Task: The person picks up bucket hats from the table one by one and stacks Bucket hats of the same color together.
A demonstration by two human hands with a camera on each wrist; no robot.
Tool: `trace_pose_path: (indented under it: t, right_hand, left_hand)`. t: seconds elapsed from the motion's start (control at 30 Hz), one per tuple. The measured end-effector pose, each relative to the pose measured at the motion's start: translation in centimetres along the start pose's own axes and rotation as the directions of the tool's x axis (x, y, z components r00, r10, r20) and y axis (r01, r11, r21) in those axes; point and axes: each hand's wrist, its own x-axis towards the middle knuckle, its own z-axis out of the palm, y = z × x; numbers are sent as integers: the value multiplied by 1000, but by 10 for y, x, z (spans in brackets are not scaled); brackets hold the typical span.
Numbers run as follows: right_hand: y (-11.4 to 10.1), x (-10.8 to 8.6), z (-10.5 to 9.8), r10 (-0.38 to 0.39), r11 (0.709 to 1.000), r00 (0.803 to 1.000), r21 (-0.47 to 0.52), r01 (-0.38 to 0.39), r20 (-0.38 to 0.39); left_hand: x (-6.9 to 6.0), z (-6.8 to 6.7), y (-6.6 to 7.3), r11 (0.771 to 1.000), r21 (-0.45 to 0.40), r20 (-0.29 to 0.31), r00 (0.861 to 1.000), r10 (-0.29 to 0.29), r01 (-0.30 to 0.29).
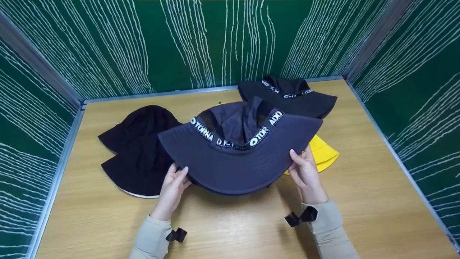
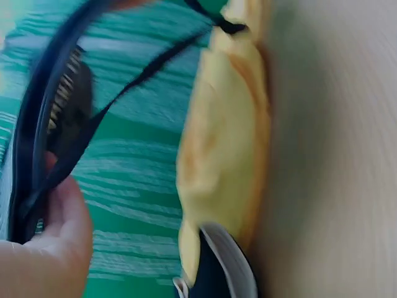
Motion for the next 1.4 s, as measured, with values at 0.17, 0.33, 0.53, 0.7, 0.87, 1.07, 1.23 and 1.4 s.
trace_pose_path:
  t: [0.17, 0.33, 0.53, 0.7, 0.87, 1.07, 1.23, 1.4]
  right_hand:
    - [-7, -3, 7, -2, 995, 994, -103, 14, 109]
    - [-14, -5, 11, 20, 981, 980, -192, 19, 197]
    - [-16, -8, 16, 80, 970, 968, -241, -21, 240]
    - [-17, -10, 16, 102, 967, 960, -252, -34, 260]
    - [-17, -11, 12, 115, 957, 965, -287, -44, 236]
    - [-11, -11, -7, 86, 859, 988, -512, -9, 127]
    - [-5, -13, -21, 93, 726, 995, -682, -90, -32]
    - [-8, -6, -26, 70, 525, 982, -830, -187, -177]
  left_hand:
    - [7, -12, 2, 988, 155, -177, 984, 3, 25]
    - [18, -22, 20, 886, 462, -199, 977, 71, 30]
    - [25, -26, 37, 585, 810, 3, 998, 66, -41]
    - [26, -23, 39, 493, 859, 169, 985, -16, -139]
    - [24, -20, 36, 540, 823, 214, 977, -8, -176]
    - [19, -15, 43, 537, 820, 152, 980, 130, -198]
    - [12, -9, 52, 257, 900, 243, 895, 373, -351]
    - [8, -6, 59, -23, 900, 382, 760, 526, -436]
